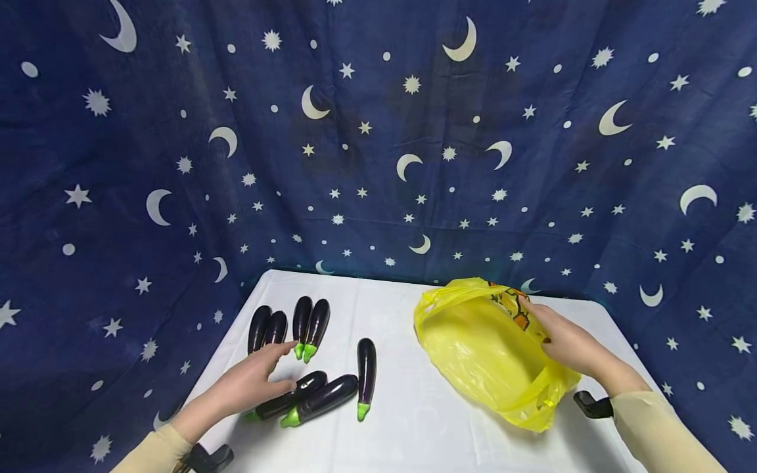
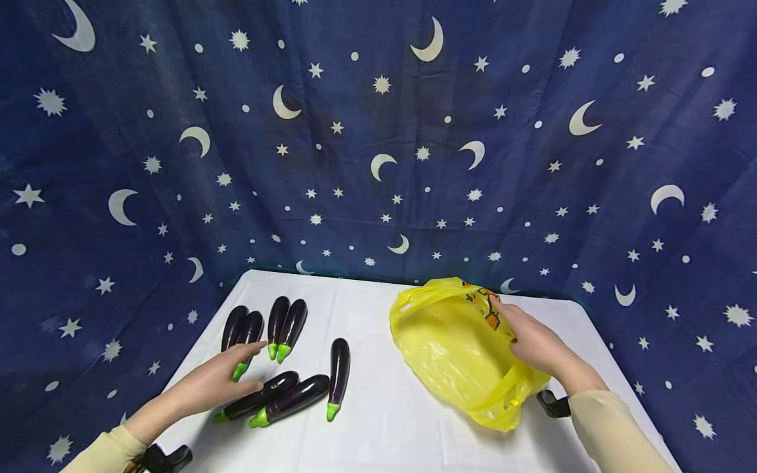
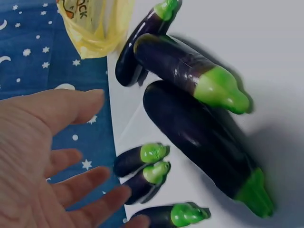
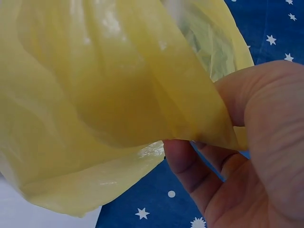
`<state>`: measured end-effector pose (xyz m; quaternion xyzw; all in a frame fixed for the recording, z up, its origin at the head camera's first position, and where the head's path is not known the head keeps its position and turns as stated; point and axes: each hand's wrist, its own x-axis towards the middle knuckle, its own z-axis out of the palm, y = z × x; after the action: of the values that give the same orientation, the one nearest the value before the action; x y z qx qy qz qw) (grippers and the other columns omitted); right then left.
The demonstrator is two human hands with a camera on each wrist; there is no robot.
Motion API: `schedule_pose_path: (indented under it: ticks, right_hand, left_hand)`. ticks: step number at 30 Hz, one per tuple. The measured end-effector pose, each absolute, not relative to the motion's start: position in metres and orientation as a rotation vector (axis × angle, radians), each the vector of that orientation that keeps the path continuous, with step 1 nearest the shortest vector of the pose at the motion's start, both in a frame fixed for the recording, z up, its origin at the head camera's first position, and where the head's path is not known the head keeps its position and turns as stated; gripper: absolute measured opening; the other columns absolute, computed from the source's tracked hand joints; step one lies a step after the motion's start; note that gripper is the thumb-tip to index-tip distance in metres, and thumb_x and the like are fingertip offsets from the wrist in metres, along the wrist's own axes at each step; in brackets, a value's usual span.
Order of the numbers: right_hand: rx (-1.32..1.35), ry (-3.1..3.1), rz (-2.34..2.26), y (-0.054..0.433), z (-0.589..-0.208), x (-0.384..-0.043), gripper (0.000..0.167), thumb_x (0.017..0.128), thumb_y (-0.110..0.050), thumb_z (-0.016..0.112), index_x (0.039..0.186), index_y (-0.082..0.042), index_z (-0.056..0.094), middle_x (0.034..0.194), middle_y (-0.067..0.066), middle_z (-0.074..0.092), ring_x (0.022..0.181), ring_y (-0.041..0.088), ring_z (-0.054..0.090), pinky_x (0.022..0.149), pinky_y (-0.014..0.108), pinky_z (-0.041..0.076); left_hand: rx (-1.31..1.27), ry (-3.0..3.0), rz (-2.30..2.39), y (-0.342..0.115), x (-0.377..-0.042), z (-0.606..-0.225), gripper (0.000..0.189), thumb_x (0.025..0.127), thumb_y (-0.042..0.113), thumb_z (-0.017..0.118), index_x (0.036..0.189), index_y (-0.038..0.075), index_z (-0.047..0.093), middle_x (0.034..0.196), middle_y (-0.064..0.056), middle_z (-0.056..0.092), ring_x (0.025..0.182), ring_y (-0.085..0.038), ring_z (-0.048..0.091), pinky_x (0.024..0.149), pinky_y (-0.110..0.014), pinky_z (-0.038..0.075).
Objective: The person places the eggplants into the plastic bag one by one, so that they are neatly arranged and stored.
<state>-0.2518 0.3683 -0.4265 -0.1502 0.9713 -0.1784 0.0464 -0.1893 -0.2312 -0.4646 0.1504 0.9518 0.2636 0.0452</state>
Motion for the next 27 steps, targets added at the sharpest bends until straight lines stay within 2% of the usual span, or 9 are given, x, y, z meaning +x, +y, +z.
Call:
schedule_pose_path:
  ticks: [3, 5, 10, 17, 23, 27]
  right_hand:
    - [-0.443, 2.964, -0.552, 0.368, -0.427, -0.251, 0.093, 0.083, 0.013, 0.055, 0.165, -0.012, 0.018, 0.156, 0.028, 0.035, 0.136, 0.048, 0.041, 0.109, 0.069, 0.034]
    - [-0.431, 2.965, -0.551, 0.367, -0.427, -0.251, 0.093, 0.084, 0.013, 0.056, 0.165, -0.014, 0.019, 0.156, 0.028, 0.035, 0.136, 0.048, 0.042, 0.109, 0.069, 0.034]
    - [-0.405, 2.948, -0.561, 0.364, -0.426, -0.252, 0.093, 0.085, 0.012, 0.059, 0.165, -0.014, 0.020, 0.156, 0.028, 0.035, 0.135, 0.047, 0.042, 0.108, 0.069, 0.035]
    - [-0.391, 2.938, -0.564, 0.364, -0.428, -0.252, 0.094, 0.086, 0.011, 0.062, 0.165, -0.015, 0.020, 0.155, 0.028, 0.036, 0.133, 0.047, 0.044, 0.107, 0.069, 0.036]
    - [-0.399, 2.942, -0.563, 0.364, -0.427, -0.250, 0.089, 0.089, 0.008, 0.060, 0.165, -0.015, 0.019, 0.155, 0.028, 0.035, 0.133, 0.047, 0.044, 0.107, 0.070, 0.036]
    - [-0.396, 2.940, -0.565, 0.363, -0.426, -0.250, 0.088, 0.091, 0.006, 0.060, 0.165, -0.016, 0.019, 0.154, 0.028, 0.037, 0.132, 0.046, 0.045, 0.107, 0.069, 0.036]
  left_hand:
    - [0.452, 2.829, 0.812, -0.239, -0.186, -0.465, 0.073, 0.085, 0.031, 0.082, 0.149, 0.010, 0.052, 0.143, -0.017, 0.055, 0.120, -0.037, 0.060, 0.094, -0.057, 0.052]
    - [0.478, 2.783, 0.827, -0.243, -0.184, -0.465, 0.072, 0.085, 0.027, 0.082, 0.148, 0.007, 0.053, 0.142, -0.019, 0.055, 0.117, -0.037, 0.061, 0.092, -0.056, 0.052]
    - [0.557, 2.687, 0.850, -0.249, -0.184, -0.469, 0.071, 0.085, 0.021, 0.081, 0.148, 0.004, 0.052, 0.135, -0.022, 0.058, 0.115, -0.042, 0.061, 0.090, -0.057, 0.052]
    - [0.629, 2.494, 0.853, -0.249, -0.201, -0.465, 0.064, 0.086, 0.013, 0.080, 0.144, 0.002, 0.055, 0.127, -0.023, 0.063, 0.110, -0.041, 0.064, 0.085, -0.054, 0.055]
    - [0.471, 2.246, 0.977, -0.248, -0.224, -0.459, 0.060, 0.087, 0.006, 0.078, 0.143, 0.005, 0.058, 0.131, -0.024, 0.061, 0.097, -0.031, 0.067, 0.073, -0.053, 0.059]
    - [0.355, 2.176, 0.957, -0.244, -0.233, -0.463, 0.060, 0.086, 0.001, 0.078, 0.142, 0.011, 0.060, 0.129, -0.017, 0.061, 0.098, -0.029, 0.068, 0.074, -0.054, 0.060]
